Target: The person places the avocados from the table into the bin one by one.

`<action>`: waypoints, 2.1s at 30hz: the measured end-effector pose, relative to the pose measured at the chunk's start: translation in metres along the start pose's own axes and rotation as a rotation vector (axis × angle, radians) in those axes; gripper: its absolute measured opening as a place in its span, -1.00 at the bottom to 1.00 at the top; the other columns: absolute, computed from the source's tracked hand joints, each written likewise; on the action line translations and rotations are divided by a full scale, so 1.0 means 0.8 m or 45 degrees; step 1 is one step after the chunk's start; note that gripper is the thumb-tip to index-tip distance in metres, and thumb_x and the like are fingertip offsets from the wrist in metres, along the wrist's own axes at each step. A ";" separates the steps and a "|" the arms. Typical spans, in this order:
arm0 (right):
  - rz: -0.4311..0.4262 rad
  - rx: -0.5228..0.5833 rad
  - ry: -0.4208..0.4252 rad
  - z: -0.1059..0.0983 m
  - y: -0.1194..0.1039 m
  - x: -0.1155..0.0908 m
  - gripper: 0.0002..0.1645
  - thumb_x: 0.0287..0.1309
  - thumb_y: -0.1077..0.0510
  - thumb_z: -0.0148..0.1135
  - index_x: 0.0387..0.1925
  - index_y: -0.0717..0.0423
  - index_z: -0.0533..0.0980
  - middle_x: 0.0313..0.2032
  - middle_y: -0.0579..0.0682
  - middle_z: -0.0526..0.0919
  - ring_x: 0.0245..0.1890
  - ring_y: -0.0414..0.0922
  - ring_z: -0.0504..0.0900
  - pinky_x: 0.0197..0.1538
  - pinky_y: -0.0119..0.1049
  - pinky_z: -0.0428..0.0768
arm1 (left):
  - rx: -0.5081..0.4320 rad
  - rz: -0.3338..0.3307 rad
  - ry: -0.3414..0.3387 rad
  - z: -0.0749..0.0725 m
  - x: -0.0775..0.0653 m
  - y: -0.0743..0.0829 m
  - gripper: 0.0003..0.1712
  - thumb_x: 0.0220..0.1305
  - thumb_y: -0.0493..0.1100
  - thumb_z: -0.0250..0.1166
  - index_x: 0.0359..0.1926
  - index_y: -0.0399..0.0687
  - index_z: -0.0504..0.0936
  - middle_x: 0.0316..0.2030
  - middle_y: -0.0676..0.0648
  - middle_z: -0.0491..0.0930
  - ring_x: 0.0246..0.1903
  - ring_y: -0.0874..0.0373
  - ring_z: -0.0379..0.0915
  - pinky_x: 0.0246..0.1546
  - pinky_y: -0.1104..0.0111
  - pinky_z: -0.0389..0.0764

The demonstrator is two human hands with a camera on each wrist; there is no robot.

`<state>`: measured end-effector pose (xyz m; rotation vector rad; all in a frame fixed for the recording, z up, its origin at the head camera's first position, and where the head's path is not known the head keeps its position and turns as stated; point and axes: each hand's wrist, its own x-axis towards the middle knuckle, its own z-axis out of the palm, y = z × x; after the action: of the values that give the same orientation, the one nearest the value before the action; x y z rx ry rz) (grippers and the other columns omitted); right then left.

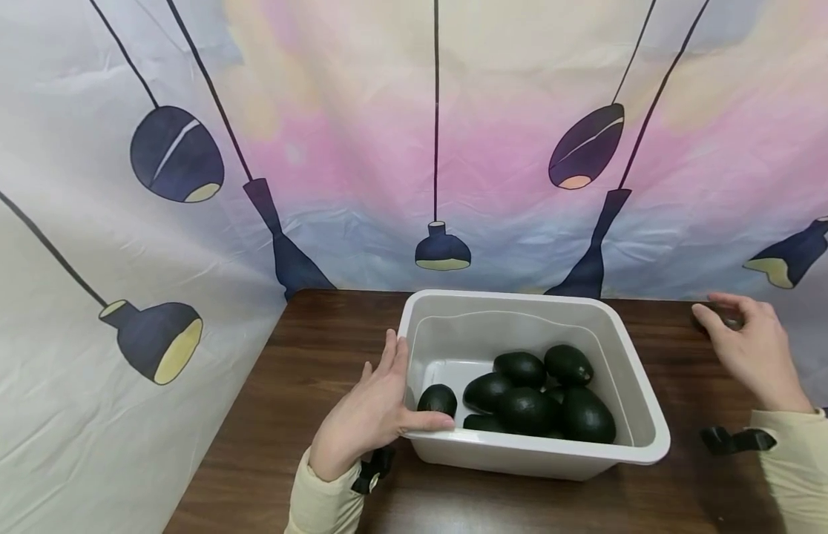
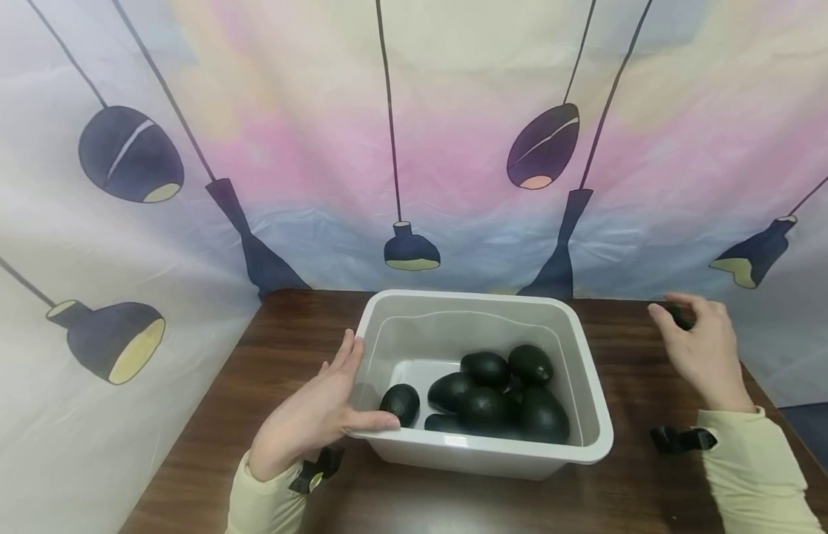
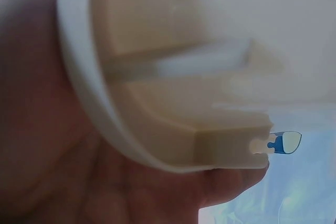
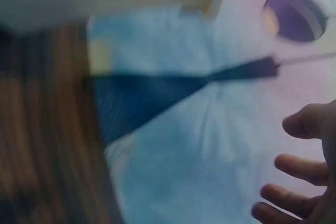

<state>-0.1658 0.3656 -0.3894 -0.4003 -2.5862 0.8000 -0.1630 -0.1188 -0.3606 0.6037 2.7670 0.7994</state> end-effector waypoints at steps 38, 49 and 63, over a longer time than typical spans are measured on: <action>0.408 -0.403 -0.315 0.056 0.155 0.091 -0.02 0.40 -0.19 -0.13 0.35 0.59 -0.12 0.20 0.76 -0.19 0.24 0.60 -0.17 0.21 0.41 0.02 | 0.014 -0.004 -0.005 0.000 -0.002 0.002 0.51 -0.16 0.55 0.32 0.50 -0.34 -0.14 0.48 -0.31 -0.41 0.40 -0.31 -0.11 0.33 -0.18 0.04; 0.224 -0.320 -0.345 0.070 0.156 0.074 0.10 0.35 -0.31 -0.07 0.25 0.74 0.02 0.05 0.73 0.15 0.03 0.61 0.18 0.05 0.41 0.29 | 0.017 -0.002 -0.006 0.001 -0.002 0.002 0.50 -0.16 0.56 0.31 0.50 -0.34 -0.14 0.48 -0.31 -0.41 0.40 -0.29 -0.12 0.34 -0.16 0.03; 0.189 -0.197 -0.172 0.035 0.112 0.060 0.06 0.34 -0.28 -0.02 0.34 0.62 0.01 0.07 0.73 0.18 -0.06 0.56 0.30 -0.12 0.35 0.40 | -0.002 -0.017 -0.027 -0.002 0.000 0.001 0.52 -0.17 0.54 0.34 0.50 -0.33 -0.17 0.48 -0.30 -0.42 0.40 -0.32 -0.16 0.34 -0.17 0.00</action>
<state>-0.2072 0.4420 -0.4496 -0.6100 -2.7808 0.6990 -0.1632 -0.1191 -0.3585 0.5892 2.7481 0.7874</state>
